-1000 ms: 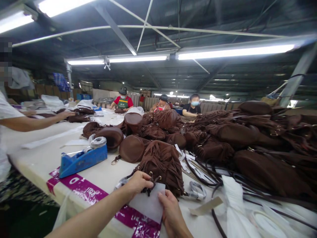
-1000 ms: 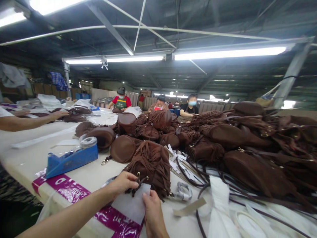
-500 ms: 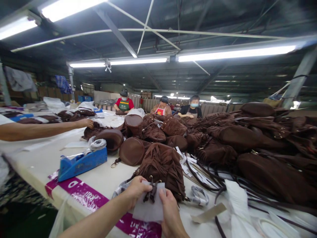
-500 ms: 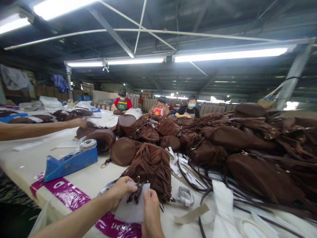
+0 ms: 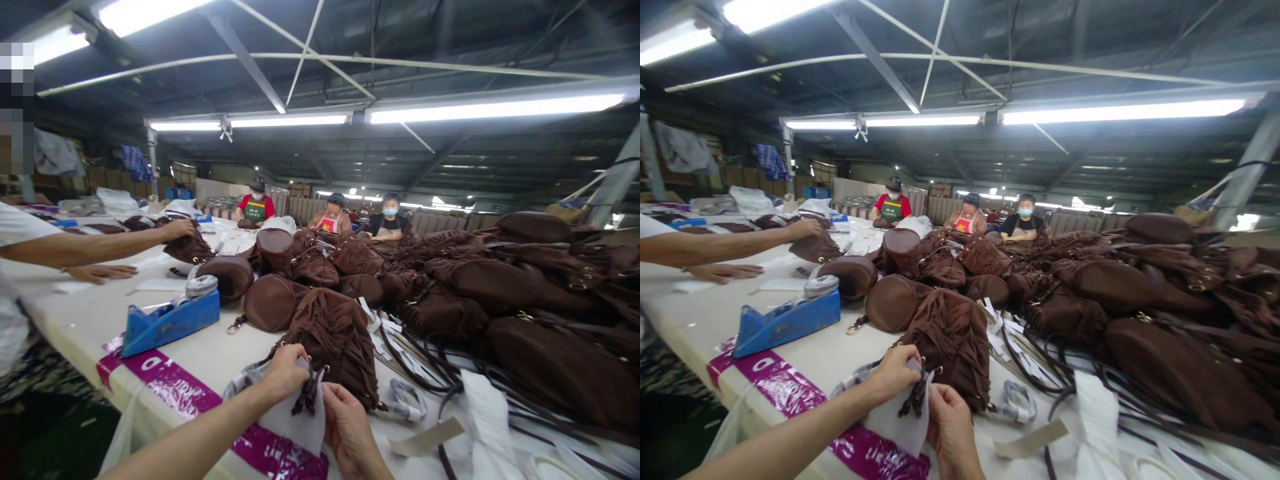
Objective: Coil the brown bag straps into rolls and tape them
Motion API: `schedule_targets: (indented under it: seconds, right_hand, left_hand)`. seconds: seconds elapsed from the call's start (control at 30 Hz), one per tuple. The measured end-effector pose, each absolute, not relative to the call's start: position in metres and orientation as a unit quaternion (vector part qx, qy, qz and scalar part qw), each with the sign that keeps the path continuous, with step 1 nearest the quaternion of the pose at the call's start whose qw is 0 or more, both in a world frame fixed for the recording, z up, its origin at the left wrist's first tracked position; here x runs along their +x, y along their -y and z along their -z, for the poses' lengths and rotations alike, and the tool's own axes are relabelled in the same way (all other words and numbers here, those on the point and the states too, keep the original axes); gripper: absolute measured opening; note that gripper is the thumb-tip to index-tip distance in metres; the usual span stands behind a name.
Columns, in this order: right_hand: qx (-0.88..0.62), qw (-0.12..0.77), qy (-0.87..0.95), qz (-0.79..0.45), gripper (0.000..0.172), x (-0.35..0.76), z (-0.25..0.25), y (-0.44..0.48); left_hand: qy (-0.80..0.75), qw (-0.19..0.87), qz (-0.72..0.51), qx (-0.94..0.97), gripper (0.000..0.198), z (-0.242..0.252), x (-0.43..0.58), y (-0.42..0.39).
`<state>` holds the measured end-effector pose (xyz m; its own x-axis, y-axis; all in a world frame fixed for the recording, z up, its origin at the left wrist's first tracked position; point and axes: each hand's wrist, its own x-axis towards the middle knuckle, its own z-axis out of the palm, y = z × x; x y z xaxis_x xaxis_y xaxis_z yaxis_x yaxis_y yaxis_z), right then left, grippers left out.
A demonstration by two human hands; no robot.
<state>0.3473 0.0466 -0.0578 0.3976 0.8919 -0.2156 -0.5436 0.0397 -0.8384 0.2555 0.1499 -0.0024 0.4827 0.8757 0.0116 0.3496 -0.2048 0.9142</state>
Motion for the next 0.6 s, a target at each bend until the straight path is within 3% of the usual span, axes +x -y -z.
schedule_targets:
  seconds: [0.2, 0.33, 0.6]
  right_hand:
    - [-0.542, 0.69, 0.291, -0.381, 0.038, 0.349, 0.067, -0.057]
    - [-0.557, 0.678, 0.299, -0.374, 0.034, 0.349, 0.066, -0.057]
    - [-0.563, 0.656, 0.319, -0.388, 0.033, 0.348, 0.064, -0.054]
  left_hand:
    - [-0.439, 0.569, -0.264, 0.643, 0.017, 0.021, 0.25, -0.144]
    - [-0.429, 0.655, -0.217, 0.583, 0.005, 0.031, 0.245, -0.145]
    - [-0.379, 0.701, -0.206, 0.567, 0.011, 0.034, 0.242, -0.147]
